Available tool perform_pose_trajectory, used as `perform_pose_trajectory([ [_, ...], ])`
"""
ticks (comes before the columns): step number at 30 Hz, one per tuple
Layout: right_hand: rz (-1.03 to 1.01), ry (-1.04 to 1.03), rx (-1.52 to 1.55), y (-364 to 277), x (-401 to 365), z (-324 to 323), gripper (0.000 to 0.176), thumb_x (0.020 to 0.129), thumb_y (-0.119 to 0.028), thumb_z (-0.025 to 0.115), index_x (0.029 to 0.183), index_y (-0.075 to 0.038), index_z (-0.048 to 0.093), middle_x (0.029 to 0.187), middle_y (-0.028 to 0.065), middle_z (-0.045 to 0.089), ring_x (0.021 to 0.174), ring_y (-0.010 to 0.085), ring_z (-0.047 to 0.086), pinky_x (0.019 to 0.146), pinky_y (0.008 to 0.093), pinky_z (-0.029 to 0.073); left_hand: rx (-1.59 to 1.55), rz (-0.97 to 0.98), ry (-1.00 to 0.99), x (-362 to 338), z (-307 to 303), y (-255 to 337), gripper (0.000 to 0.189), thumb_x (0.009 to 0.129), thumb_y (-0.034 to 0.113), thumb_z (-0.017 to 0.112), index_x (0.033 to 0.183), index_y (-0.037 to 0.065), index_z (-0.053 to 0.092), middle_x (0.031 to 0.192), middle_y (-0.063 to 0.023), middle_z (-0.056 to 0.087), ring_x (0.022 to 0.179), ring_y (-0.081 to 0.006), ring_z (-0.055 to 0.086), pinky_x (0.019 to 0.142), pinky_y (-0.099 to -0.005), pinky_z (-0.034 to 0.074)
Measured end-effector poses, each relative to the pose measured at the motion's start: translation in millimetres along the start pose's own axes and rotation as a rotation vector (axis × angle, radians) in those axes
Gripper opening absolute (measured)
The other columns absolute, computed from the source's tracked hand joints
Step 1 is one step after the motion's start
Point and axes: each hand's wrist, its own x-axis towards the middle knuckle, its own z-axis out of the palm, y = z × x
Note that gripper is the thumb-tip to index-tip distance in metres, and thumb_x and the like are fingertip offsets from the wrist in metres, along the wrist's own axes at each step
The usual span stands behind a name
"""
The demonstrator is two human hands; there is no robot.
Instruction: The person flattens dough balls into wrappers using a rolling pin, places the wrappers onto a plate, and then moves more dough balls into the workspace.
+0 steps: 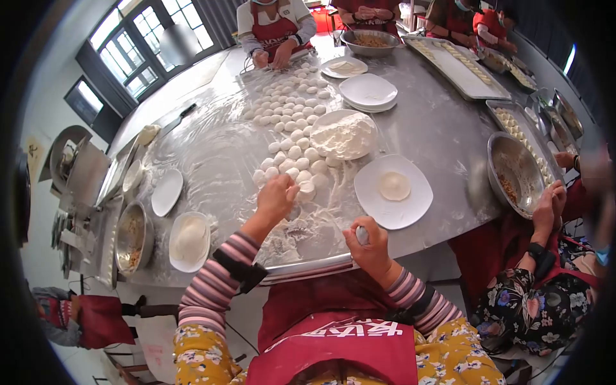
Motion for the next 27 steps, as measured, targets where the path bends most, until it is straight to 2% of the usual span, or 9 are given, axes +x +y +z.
perform_pose_trajectory([
  [2, 0.004, 0.010, -0.017, -2, 0, 1, 0.022, 0.075, 0.001, 0.068, 0.088, -0.004, 0.050, 0.070, 0.0088, 0.055, 0.058, 0.0197, 0.057, 0.054, 0.0288, 0.045, -0.049, -0.047, 0.014, 6, 9, 6, 0.024, 0.075, 0.024, 0.069, 0.087, 0.005, 0.061, 0.091, -0.0155, 0.056, 0.087, -0.0333, 0.056, 0.075, -0.0425, 0.045],
  [7, 0.048, 0.018, -0.062, -5, -5, -1, 0.024, 0.075, 0.001, 0.068, 0.089, -0.004, 0.049, 0.070, 0.0078, 0.054, 0.058, 0.0183, 0.056, 0.054, 0.0279, 0.044, 0.106, 0.258, 0.021, 12, 24, 12, 0.024, 0.073, 0.022, 0.070, 0.087, 0.004, 0.060, 0.086, -0.0144, 0.058, 0.081, -0.0340, 0.057, 0.072, -0.0414, 0.046],
  [11, 0.166, -0.042, 0.012, 0, -7, -2, 0.025, 0.074, 0.001, 0.068, 0.089, -0.005, 0.050, 0.070, 0.0088, 0.054, 0.058, 0.0200, 0.057, 0.054, 0.0286, 0.045, -0.137, 0.146, -0.112, -25, 3, 26, 0.024, 0.073, 0.018, 0.069, 0.089, 0.003, 0.061, 0.077, -0.0124, 0.060, 0.074, -0.0314, 0.059, 0.067, -0.0388, 0.047],
  [16, -0.183, 0.035, -0.085, -8, 57, 25, 0.022, 0.075, -0.001, 0.068, 0.088, -0.004, 0.051, 0.074, 0.0119, 0.058, 0.060, 0.0291, 0.060, 0.054, 0.0340, 0.046, -0.293, -0.065, -0.363, -59, 3, 16, 0.018, 0.073, 0.015, 0.067, 0.085, 0.001, 0.064, 0.074, -0.0116, 0.065, 0.069, -0.0221, 0.063, 0.064, -0.0331, 0.048],
  [20, 0.012, -0.071, -0.075, 37, 58, 45, 0.020, 0.076, -0.002, 0.067, 0.089, -0.004, 0.051, 0.073, 0.0114, 0.059, 0.061, 0.0303, 0.060, 0.054, 0.0355, 0.046, -0.321, -0.028, -0.353, -45, 18, 9, 0.013, 0.074, 0.012, 0.064, 0.078, 0.000, 0.065, 0.068, -0.0116, 0.064, 0.060, -0.0190, 0.061, 0.058, -0.0325, 0.048],
  [22, -0.202, -0.026, -0.239, 43, 44, 34, 0.020, 0.075, -0.003, 0.067, 0.088, -0.004, 0.051, 0.069, 0.0115, 0.058, 0.059, 0.0297, 0.059, 0.051, 0.0355, 0.045, -0.318, -0.037, -0.353, -52, 19, 2, 0.012, 0.074, 0.011, 0.063, 0.079, 0.000, 0.063, 0.068, -0.0125, 0.063, 0.058, -0.0182, 0.060, 0.055, -0.0334, 0.047],
  [23, -0.218, -0.055, -0.381, 30, 30, 22, 0.021, 0.075, -0.004, 0.067, 0.087, -0.005, 0.051, 0.066, 0.0118, 0.056, 0.057, 0.0289, 0.058, 0.049, 0.0362, 0.044, -0.380, -0.064, -0.368, -63, 26, -5, 0.013, 0.075, 0.011, 0.062, 0.080, 0.000, 0.062, 0.068, -0.0130, 0.062, 0.057, -0.0188, 0.060, 0.054, -0.0339, 0.047],
  [24, -0.023, 0.047, -0.095, 25, 20, 20, 0.022, 0.074, -0.005, 0.068, 0.087, -0.005, 0.051, 0.066, 0.0120, 0.055, 0.056, 0.0295, 0.058, 0.048, 0.0370, 0.043, -0.441, -0.089, -0.382, -66, 22, -4, 0.013, 0.075, 0.011, 0.062, 0.081, -0.001, 0.061, 0.067, -0.0136, 0.062, 0.056, -0.0195, 0.060, 0.054, -0.0344, 0.047],
  [27, -0.174, 0.061, -0.258, 38, 33, 33, 0.022, 0.073, -0.004, 0.069, 0.087, -0.005, 0.051, 0.066, 0.0124, 0.055, 0.056, 0.0332, 0.057, 0.049, 0.0378, 0.044, -0.312, 0.021, -0.390, -69, 16, 10, 0.014, 0.076, 0.012, 0.061, 0.084, 0.000, 0.060, 0.070, -0.0152, 0.062, 0.058, -0.0246, 0.060, 0.056, -0.0360, 0.047],
])
